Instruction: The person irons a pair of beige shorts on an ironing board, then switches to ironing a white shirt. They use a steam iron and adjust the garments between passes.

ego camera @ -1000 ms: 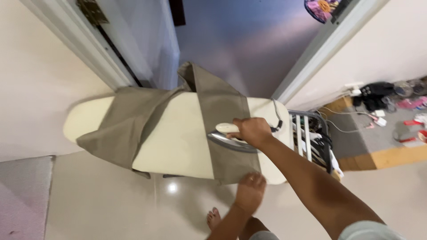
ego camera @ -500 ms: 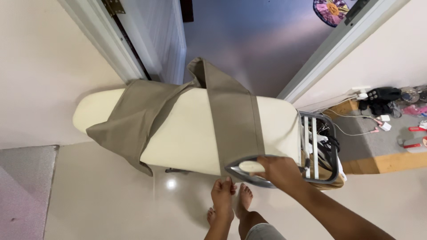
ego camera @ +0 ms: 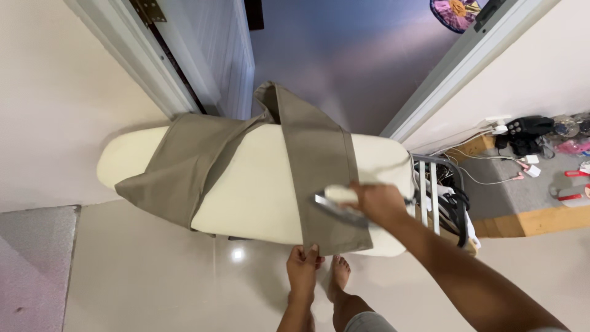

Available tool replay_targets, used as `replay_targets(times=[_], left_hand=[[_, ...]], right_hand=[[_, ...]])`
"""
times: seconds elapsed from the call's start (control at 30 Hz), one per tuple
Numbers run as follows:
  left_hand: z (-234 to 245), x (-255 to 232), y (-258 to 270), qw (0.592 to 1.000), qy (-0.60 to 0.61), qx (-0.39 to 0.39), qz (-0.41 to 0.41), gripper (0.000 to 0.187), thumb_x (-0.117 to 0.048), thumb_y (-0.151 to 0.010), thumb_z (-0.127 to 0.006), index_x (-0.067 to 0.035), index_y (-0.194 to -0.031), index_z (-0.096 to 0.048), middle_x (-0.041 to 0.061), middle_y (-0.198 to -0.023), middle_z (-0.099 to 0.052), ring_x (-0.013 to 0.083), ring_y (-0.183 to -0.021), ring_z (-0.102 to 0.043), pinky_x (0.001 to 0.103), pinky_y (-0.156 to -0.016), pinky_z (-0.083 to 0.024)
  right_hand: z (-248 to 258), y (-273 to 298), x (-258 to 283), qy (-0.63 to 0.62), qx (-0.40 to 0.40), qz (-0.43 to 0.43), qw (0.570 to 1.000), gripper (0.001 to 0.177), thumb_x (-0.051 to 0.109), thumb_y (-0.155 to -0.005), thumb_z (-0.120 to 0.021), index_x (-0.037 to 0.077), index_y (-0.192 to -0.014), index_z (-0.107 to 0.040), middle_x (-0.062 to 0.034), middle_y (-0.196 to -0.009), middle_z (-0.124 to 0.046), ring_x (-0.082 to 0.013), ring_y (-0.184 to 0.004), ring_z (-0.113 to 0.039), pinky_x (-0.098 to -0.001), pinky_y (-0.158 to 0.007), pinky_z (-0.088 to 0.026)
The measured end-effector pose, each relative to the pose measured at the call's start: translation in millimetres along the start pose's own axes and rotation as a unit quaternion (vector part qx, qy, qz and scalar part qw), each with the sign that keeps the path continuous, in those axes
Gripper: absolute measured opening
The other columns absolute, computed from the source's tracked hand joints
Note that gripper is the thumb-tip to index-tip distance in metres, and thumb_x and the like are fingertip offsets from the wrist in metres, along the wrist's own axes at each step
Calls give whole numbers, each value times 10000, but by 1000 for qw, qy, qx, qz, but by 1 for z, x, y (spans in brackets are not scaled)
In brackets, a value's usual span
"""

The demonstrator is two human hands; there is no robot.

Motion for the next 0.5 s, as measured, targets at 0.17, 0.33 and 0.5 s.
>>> replay_targets(times=[0.17, 0.33, 0.5], left_hand=[[7, -5, 5, 999, 33, 20, 5, 181, -154, -961, -659, 24, -944, -638, 84, -773, -725, 142, -671, -691, 280, -654, -557], [1, -7, 7, 998, 57, 10, 16, 121, -100, -955, -630, 21, -946, -637, 99, -778, -728, 162, -664, -702, 297, -673, -592], [-1, 12, -4, 1000, 15, -1, -5, 157, -115, -968, -644, 31, -913, -633, 96, -764, -704, 159, -685, -718, 302, -676, -599]], right_hand=[[-20, 41, 19, -49, -93, 139, 985, 568, 675, -803, -653, 133, -972, -645, -61, -730, -741, -287, -636, -719, -424, -562, -564], [-16, -39, 17, 11, 50, 72, 996, 535, 625, -898, -580, 169, -1173, -628, -61, -762, -731, -223, -588, -706, -400, -540, -545], [25, -149, 1, 32, -12, 2, 999, 666, 730, -927, -512, 121, -1156, -651, -75, -786, -725, -219, -611, -707, -398, -503, -552]])
Point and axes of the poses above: each hand's wrist, its own y-axis away from the middle knuckle, its own z-axis out of the back of the hand, x = y × z, the point moved 2 cm from there along -y, towards the middle knuckle
